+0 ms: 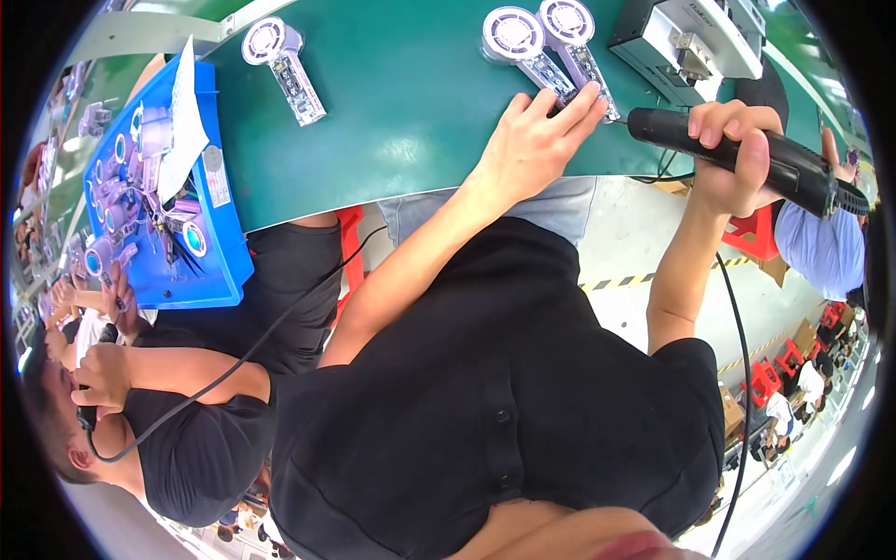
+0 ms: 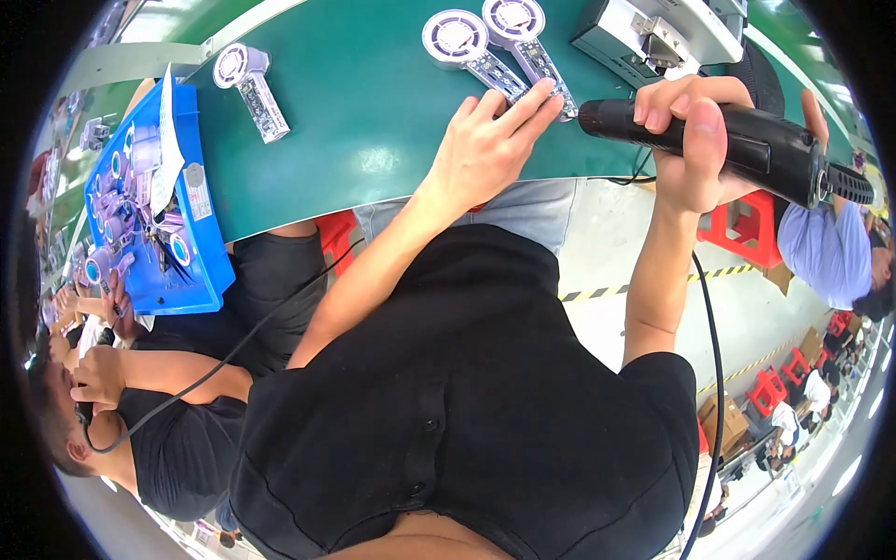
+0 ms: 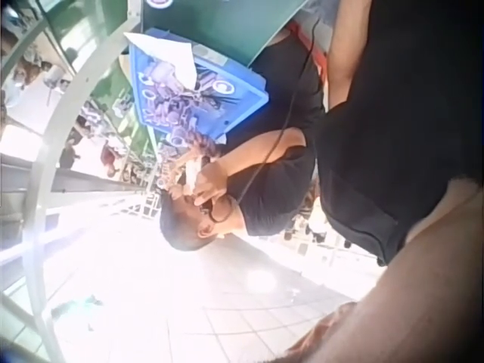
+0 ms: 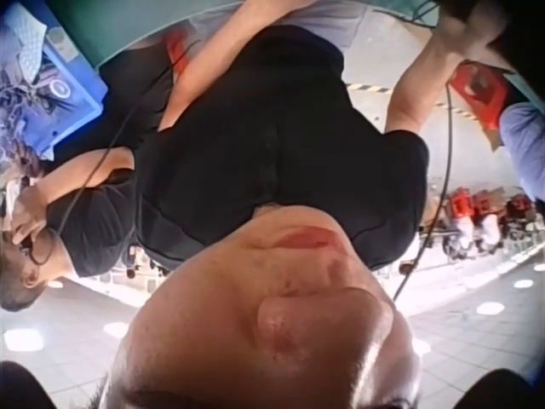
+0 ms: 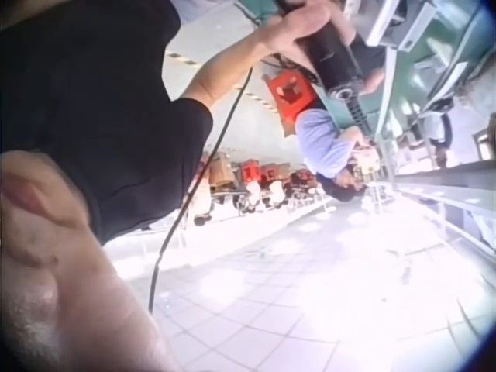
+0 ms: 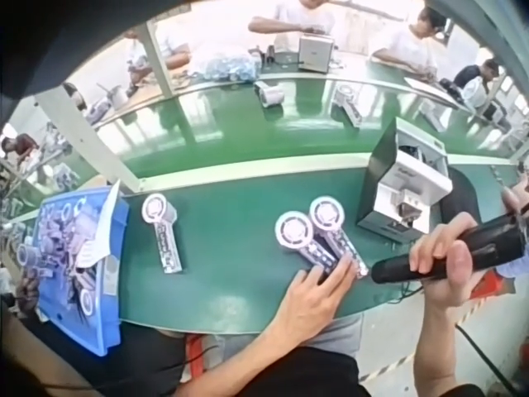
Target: Assembling electronic components onto small devices using a handheld soldering or heat tool at a factory workstation.
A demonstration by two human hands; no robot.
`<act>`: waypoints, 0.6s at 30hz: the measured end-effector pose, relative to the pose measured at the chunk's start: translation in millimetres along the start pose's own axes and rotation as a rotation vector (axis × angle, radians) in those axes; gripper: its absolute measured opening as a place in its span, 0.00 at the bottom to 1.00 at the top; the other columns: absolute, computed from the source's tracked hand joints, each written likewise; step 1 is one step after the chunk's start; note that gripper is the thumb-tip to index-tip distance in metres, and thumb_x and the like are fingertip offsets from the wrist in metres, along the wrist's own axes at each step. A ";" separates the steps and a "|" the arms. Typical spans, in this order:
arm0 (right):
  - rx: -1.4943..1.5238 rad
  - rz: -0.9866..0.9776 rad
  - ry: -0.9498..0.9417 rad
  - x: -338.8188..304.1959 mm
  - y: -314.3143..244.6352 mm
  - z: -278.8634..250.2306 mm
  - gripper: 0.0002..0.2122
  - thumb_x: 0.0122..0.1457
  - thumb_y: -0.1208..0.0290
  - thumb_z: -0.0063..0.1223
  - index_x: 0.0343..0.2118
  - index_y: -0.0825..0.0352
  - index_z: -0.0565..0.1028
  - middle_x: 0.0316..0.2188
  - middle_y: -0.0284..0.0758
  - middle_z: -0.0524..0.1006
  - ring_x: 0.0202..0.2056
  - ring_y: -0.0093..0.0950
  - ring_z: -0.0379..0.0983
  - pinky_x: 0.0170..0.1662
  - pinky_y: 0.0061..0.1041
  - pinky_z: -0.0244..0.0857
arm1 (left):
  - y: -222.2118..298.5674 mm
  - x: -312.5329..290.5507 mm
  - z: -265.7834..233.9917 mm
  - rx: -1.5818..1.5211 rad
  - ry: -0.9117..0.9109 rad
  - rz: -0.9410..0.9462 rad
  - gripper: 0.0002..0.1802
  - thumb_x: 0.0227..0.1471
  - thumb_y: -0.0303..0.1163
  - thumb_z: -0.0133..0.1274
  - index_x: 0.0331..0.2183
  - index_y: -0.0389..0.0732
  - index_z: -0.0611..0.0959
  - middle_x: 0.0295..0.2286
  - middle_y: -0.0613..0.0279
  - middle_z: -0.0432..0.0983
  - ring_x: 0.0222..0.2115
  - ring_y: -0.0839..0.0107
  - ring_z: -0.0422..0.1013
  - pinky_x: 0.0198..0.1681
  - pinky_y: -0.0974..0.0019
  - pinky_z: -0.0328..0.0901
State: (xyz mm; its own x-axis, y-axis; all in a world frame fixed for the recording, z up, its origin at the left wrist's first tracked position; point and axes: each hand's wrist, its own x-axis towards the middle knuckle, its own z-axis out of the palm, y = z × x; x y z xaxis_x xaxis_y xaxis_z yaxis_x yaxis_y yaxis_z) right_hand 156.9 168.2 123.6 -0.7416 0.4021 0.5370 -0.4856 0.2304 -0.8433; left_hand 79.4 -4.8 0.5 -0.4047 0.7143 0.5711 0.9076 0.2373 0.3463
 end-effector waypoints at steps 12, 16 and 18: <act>0.102 -0.044 -0.010 -11.1 -5.9 -11.4 0.12 0.61 0.65 0.49 0.32 0.71 0.67 0.20 0.42 0.69 0.22 0.31 0.66 0.31 0.36 0.66 | 0.3 1.0 -0.7 0.006 -0.027 -0.003 0.27 0.40 0.24 0.59 0.48 0.45 0.82 0.52 0.72 0.73 0.29 0.69 0.64 0.30 0.66 0.62; -0.354 -0.475 0.414 23.0 -18.3 -46.2 0.16 0.62 0.56 0.46 0.27 0.66 0.69 0.13 0.37 0.66 0.16 0.30 0.65 0.19 0.34 0.65 | -0.2 2.0 -1.4 0.007 -0.039 0.003 0.28 0.40 0.24 0.59 0.49 0.44 0.81 0.52 0.70 0.72 0.29 0.68 0.64 0.30 0.66 0.62; -0.194 -0.691 0.612 52.5 -15.4 -98.4 0.25 0.61 0.44 0.48 0.23 0.66 0.67 0.11 0.37 0.64 0.12 0.30 0.63 0.17 0.32 0.67 | -1.0 2.2 -2.3 0.008 -0.042 0.002 0.29 0.40 0.24 0.58 0.49 0.44 0.81 0.52 0.69 0.72 0.29 0.67 0.64 0.30 0.66 0.62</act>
State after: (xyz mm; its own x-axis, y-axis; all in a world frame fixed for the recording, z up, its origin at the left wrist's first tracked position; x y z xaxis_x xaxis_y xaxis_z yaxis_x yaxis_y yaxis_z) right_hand 171.0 272.9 162.3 0.0805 0.5042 0.8598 -0.6005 0.7130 -0.3619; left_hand 77.4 -4.9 3.1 -0.3983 0.7417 0.5397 0.9092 0.2414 0.3392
